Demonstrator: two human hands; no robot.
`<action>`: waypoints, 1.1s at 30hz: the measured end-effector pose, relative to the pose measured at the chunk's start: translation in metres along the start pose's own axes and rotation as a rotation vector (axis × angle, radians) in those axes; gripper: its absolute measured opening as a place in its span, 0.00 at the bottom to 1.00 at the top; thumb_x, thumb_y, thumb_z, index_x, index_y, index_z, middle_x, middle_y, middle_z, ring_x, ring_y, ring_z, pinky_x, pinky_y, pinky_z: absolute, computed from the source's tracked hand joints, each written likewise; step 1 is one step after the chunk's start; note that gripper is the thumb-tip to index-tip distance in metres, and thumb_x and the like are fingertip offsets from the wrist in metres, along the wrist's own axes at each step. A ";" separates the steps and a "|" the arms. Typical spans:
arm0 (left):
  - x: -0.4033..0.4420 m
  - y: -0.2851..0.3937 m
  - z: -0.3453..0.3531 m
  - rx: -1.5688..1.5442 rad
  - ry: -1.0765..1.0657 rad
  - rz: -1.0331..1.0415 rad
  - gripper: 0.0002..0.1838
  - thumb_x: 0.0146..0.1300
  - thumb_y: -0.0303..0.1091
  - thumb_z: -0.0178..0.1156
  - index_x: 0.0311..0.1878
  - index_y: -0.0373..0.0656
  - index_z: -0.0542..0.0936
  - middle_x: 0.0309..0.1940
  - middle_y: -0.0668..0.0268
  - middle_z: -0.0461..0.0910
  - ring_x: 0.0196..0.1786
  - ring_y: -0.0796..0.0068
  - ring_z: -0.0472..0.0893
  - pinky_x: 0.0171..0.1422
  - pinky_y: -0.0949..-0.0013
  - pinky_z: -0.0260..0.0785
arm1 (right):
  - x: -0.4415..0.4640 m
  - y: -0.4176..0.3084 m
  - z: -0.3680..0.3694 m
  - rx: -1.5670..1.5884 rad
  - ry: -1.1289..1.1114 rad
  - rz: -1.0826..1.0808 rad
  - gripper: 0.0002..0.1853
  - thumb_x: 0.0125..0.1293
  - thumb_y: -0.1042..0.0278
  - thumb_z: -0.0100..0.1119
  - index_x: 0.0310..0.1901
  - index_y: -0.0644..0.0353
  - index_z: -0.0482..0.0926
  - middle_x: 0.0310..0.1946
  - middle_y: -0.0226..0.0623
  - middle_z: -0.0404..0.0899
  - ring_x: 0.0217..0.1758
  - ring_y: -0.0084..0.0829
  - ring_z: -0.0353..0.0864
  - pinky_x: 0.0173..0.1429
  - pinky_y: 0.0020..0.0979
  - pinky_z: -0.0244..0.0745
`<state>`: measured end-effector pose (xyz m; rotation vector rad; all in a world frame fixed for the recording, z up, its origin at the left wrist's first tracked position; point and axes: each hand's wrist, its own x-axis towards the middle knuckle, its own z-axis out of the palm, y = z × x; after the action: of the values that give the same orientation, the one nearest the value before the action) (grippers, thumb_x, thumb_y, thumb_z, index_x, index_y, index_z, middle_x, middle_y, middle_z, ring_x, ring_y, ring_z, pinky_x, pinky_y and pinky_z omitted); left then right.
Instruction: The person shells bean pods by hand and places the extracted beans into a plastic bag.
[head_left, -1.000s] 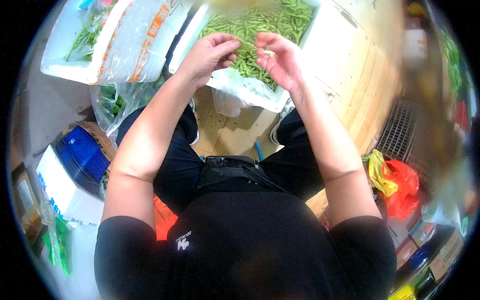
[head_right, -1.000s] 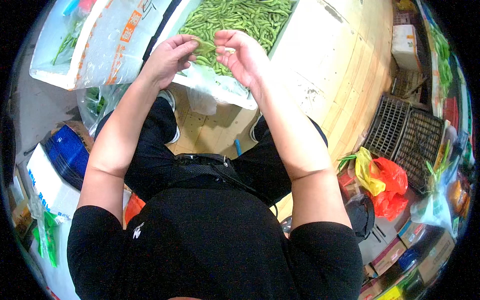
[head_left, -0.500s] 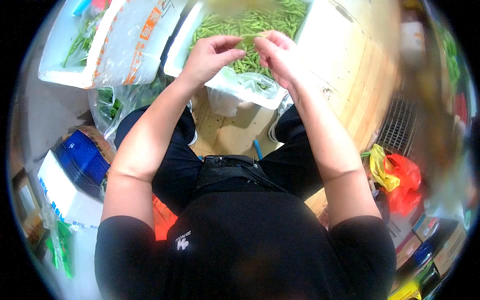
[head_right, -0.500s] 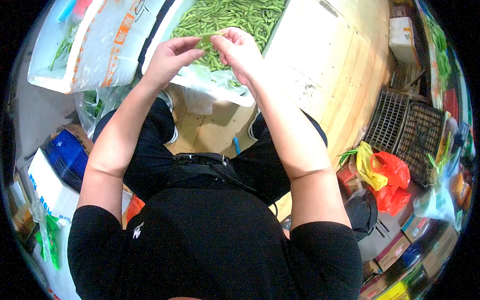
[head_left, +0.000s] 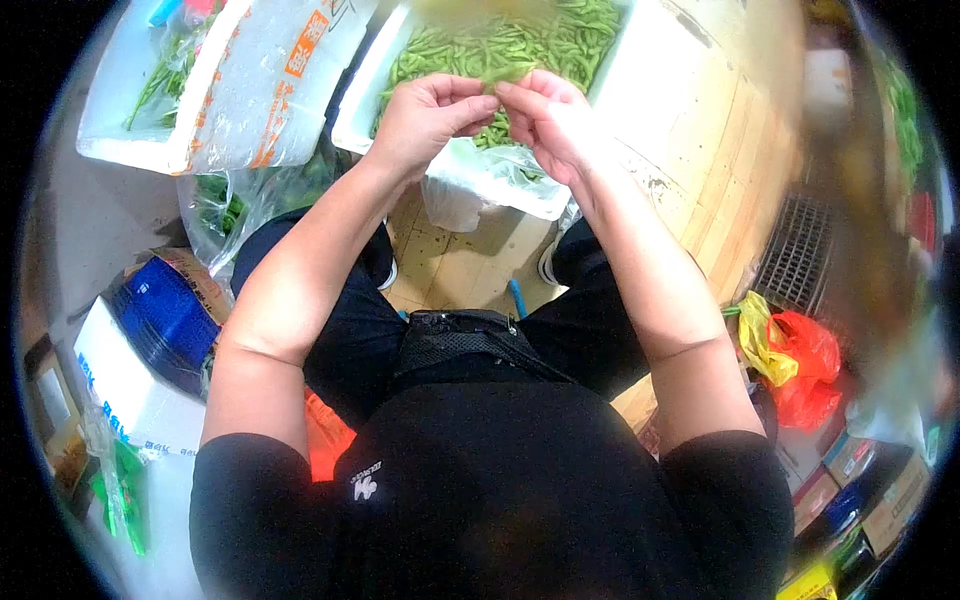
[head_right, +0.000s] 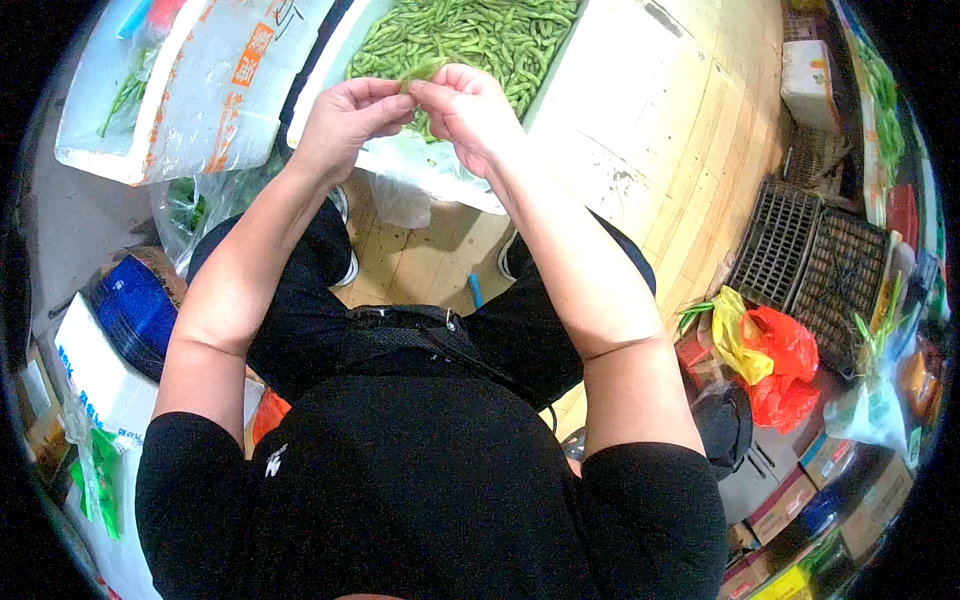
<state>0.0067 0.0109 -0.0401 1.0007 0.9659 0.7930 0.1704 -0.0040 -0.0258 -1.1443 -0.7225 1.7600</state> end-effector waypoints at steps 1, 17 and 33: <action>-0.002 0.001 0.002 -0.036 0.012 -0.008 0.14 0.55 0.30 0.63 0.43 0.33 0.77 0.33 0.63 0.80 0.34 0.79 0.79 0.39 0.78 0.72 | 0.000 -0.001 0.001 0.019 0.000 0.004 0.05 0.58 0.71 0.58 0.27 0.58 0.72 0.19 0.24 0.69 0.16 0.14 0.59 0.19 0.18 0.54; -0.005 0.002 0.005 -0.155 0.021 -0.066 0.14 0.57 0.33 0.62 0.43 0.34 0.76 0.33 0.64 0.80 0.34 0.79 0.79 0.39 0.79 0.72 | 0.000 -0.003 0.014 -0.022 0.144 -0.027 0.06 0.55 0.74 0.54 0.22 0.59 0.69 0.16 0.27 0.67 0.14 0.16 0.59 0.17 0.20 0.55; -0.005 0.014 -0.003 -0.444 -0.167 -0.141 0.12 0.61 0.32 0.57 0.46 0.38 0.76 0.38 0.62 0.80 0.39 0.74 0.81 0.42 0.79 0.76 | 0.001 -0.023 -0.004 0.261 -0.146 0.099 0.08 0.58 0.77 0.48 0.23 0.56 0.66 0.14 0.22 0.60 0.14 0.14 0.55 0.17 0.17 0.52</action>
<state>0.0008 0.0121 -0.0261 0.5958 0.6682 0.7495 0.1817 0.0071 -0.0089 -0.8950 -0.5088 1.9716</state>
